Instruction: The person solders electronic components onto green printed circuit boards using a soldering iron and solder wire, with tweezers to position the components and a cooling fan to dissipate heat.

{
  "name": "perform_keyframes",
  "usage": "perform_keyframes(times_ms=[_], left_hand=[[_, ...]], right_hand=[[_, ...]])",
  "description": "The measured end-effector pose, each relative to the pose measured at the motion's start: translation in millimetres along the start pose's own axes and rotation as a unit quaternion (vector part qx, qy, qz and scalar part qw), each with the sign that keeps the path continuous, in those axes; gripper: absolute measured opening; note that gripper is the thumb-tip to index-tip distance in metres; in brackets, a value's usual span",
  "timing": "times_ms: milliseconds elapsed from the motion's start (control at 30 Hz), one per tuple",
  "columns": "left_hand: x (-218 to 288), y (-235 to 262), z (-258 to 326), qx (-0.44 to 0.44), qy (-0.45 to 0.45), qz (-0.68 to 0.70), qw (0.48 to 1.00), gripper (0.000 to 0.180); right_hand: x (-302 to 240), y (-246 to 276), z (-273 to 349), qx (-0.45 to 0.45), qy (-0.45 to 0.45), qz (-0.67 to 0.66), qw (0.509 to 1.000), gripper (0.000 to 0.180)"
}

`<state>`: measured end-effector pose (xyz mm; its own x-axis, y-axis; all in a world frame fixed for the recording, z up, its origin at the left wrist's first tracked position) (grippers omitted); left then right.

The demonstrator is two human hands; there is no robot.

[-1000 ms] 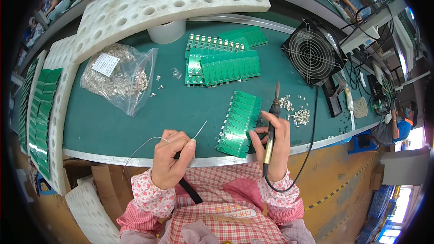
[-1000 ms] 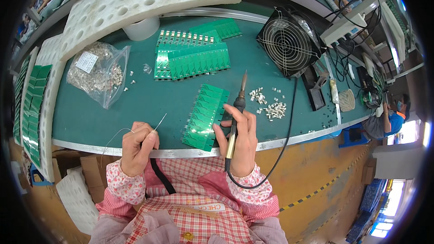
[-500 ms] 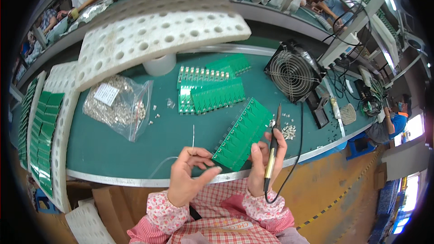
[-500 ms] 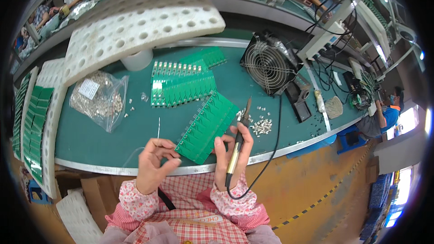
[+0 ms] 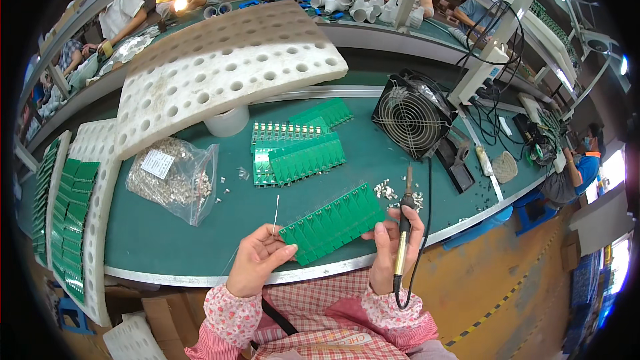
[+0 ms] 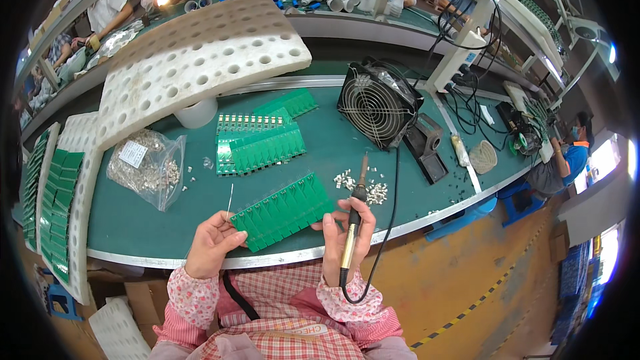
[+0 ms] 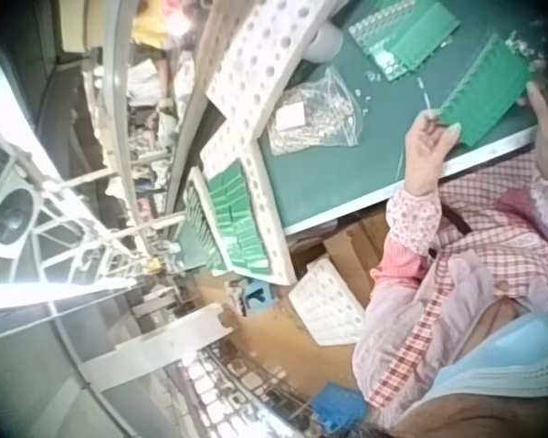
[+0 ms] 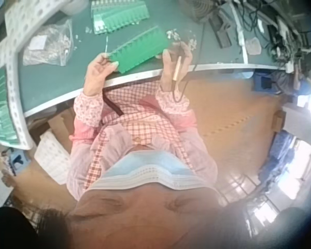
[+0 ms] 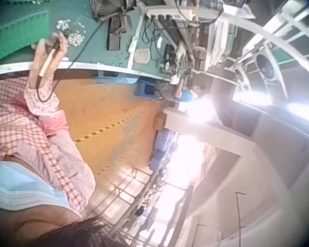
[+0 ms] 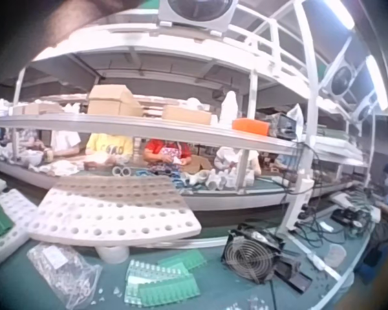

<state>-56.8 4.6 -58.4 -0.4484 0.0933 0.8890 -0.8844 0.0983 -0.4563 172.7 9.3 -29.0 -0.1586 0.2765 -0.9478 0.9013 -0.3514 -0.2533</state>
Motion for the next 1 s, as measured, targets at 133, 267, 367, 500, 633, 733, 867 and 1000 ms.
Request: perform_keyframes(times_ms=[133, 267, 367, 500, 633, 733, 867, 1000], left_hand=[[3, 2, -3, -0.003, 0.022, -0.012, 1.0, 0.023], [5, 5, -6, 0.007, 0.016, -0.051, 0.999, 0.025], [6, 4, -8, 0.01, 0.013, -0.057, 0.998, 0.025], [5, 5, -8, 0.015, 0.014, -0.065, 0.998, 0.024], [6, 4, -10, 0.019, 0.013, -0.072, 0.997, 0.023], [4, 6, -9, 0.025, 0.014, -0.076, 0.997, 0.022], [4, 6, -9, 0.032, 0.013, -0.078, 0.996, 0.021], [3, 7, -11, 0.036, 0.012, -0.083, 0.996, 0.021]], right_hand=[[5, 3, 2, -0.012, -0.015, -0.002, 1.0, 0.046], [8, 4, 4, -0.031, -0.038, -0.014, 0.999, 0.04], [10, 6, 3, -0.036, -0.041, -0.013, 0.998, 0.04], [16, 9, 4, -0.04, -0.044, -0.01, 0.998, 0.04], [18, 11, 4, -0.051, -0.049, -0.012, 0.997, 0.039], [16, 10, 5, -0.043, -0.055, -0.002, 0.998, 0.039], [19, 11, 5, -0.051, -0.052, -0.007, 0.997, 0.039], [19, 11, 4, -0.058, -0.046, -0.008, 0.997, 0.039]])
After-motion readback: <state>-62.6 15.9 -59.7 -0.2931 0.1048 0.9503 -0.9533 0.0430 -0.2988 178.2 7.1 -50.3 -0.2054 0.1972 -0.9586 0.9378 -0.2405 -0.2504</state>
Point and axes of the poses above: each hand's wrist, its own z-axis away from the middle knuckle, its own y-axis out of the back of the hand, x = y × z, the point moved 6 cm from there along -z, towards the middle knuckle, and after that the axes turned 7 degrees about -y, right-handed, at the moved point
